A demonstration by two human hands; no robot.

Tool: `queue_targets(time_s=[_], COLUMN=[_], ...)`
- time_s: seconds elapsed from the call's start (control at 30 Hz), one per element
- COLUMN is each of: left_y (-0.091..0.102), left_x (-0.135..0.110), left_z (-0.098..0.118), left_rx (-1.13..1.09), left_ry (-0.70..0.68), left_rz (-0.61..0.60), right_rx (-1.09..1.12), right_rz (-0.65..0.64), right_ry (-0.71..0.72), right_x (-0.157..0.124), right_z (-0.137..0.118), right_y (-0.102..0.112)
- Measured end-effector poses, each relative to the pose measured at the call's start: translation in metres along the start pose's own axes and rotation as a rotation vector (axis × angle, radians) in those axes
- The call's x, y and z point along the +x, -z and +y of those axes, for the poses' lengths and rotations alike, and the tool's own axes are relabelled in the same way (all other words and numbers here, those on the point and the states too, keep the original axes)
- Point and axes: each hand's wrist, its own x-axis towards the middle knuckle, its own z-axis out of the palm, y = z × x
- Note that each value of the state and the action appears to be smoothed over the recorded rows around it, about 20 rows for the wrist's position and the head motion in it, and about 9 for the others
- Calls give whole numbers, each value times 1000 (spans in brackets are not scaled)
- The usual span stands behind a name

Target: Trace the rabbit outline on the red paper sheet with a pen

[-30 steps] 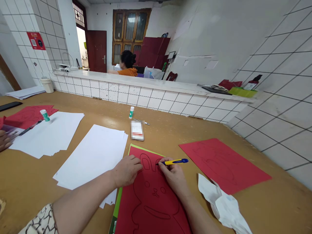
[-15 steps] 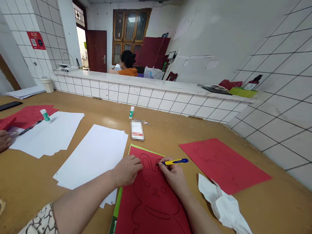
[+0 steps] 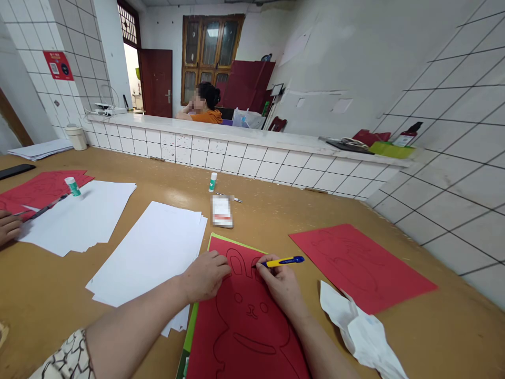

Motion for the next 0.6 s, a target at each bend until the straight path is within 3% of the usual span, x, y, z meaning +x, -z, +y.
queue_targets(time_s=[0.6], left_y=[-2], left_x=[0], left_z=[-1], left_rx=[8], left_ry=[-2], left_rz=[0], right_rx=[0], right_rz=[5], right_ry=[16], right_x=[0], right_z=[1], right_y=[0])
